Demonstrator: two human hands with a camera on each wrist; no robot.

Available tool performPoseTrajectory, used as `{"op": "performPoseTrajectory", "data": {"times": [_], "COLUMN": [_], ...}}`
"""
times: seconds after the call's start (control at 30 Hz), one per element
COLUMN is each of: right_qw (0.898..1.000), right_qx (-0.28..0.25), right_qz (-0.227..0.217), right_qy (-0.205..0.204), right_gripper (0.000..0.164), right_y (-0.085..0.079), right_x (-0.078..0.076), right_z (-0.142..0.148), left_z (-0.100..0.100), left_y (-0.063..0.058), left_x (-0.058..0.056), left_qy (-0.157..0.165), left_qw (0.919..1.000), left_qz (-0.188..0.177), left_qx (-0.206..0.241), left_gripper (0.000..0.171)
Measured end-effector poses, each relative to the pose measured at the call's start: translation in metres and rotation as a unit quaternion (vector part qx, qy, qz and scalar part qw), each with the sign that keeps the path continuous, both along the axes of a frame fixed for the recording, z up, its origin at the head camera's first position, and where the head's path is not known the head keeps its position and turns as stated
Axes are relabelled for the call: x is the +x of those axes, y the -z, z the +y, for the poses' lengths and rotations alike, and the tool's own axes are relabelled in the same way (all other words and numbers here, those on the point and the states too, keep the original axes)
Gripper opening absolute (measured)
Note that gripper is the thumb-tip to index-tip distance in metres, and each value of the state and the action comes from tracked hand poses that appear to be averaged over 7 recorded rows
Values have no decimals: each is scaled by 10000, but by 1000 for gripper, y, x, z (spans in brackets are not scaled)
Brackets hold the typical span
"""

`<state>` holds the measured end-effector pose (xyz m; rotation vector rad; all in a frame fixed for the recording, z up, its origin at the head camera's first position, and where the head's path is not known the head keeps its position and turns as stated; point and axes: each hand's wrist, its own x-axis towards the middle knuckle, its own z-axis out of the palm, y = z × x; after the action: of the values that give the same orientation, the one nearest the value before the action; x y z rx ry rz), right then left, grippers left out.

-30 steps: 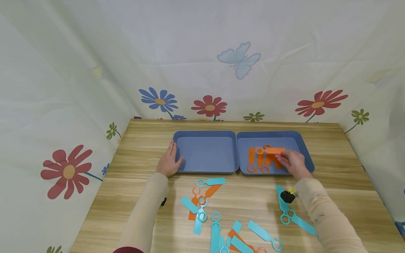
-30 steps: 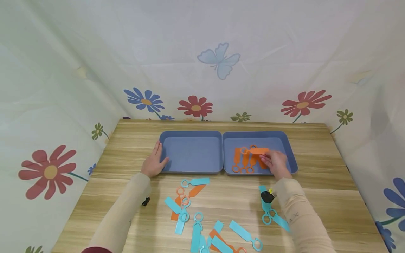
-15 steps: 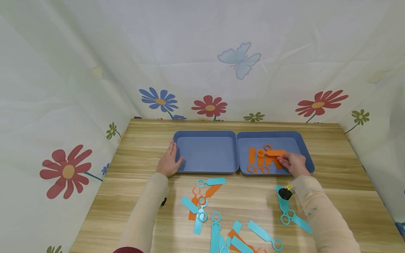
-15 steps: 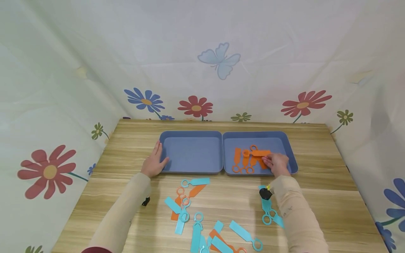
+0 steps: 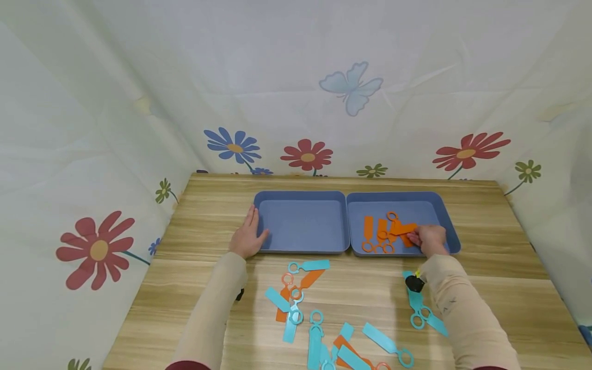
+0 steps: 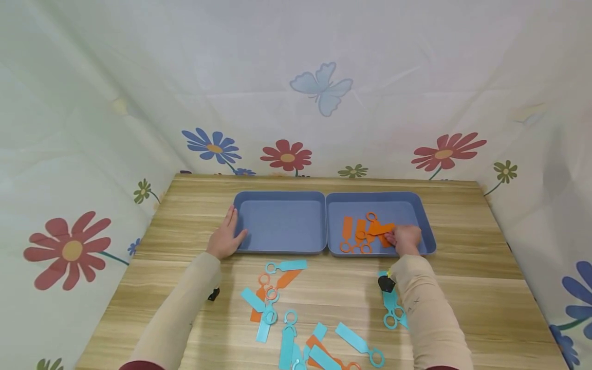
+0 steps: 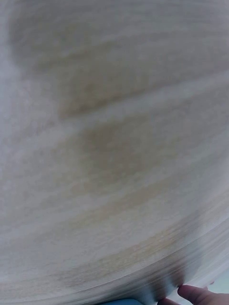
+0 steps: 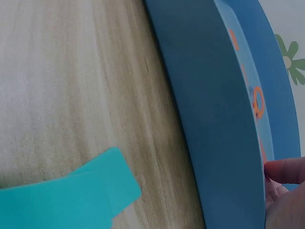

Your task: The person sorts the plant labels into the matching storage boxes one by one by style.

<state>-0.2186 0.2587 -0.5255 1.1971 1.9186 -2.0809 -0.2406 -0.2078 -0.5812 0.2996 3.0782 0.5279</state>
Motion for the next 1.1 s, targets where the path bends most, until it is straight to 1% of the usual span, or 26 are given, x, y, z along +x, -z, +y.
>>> {"op": "performPoseTrajectory", "data": {"times": [0.1,0.27,0.37,0.43,0.47,0.53,0.63,0.7,0.77,0.9,0.93,1.0,1.07,1.1], "right_qw": [9996,9981,9950,9892,9842,9692,9407,9248,9145,9015,8963,8850,8691,8594], "right_qx": [286,601,961,1385,1657,2283,3133,3478,3639,3656,3682,3722,3835,3917], "right_qz": [-33,-118,-202,-269,-302,-326,-232,-72,112,446,509,683,928,1084], "right_qy": [-16,-3,-164,-405,-554,-860,-1283,-1538,-1766,-2271,-2418,-2713,-2982,-3102], "right_gripper": [50,49,49,47,45,39,37,39,43,50,52,54,56,56], "right_y": [0,0,1,0,-1,-2,-6,-9,-13,-21,-22,-25,-26,-26], "right_x": [1,2,2,3,4,4,5,6,7,11,12,15,18,20], "right_z": [-2,-4,-4,-4,-4,-4,-7,-10,-14,-23,-25,-31,-38,-41], "left_z": [0,1,2,2,2,2,2,2,1,1,1,1,1,1], "left_y": [0,-3,-4,-5,-5,-6,-6,-6,-6,-6,-6,-6,-6,-6], "left_x": [0,1,2,3,3,3,3,3,3,3,3,3,3,2], "left_qy": [19,9,0,-3,-2,-19,-13,-17,-4,19,21,-1,-9,-8], "left_qw": [10000,10000,10000,10000,10000,10000,10000,10000,10000,10000,10000,10000,10000,10000], "left_qz": [6,-13,-19,-32,-37,-64,-68,-79,-72,-58,-57,-81,-83,-76], "left_qx": [19,50,37,11,1,21,32,43,27,29,30,18,3,4], "left_gripper": [72,72,73,73,73,73,73,73,73,73,73,73,73,73]}}
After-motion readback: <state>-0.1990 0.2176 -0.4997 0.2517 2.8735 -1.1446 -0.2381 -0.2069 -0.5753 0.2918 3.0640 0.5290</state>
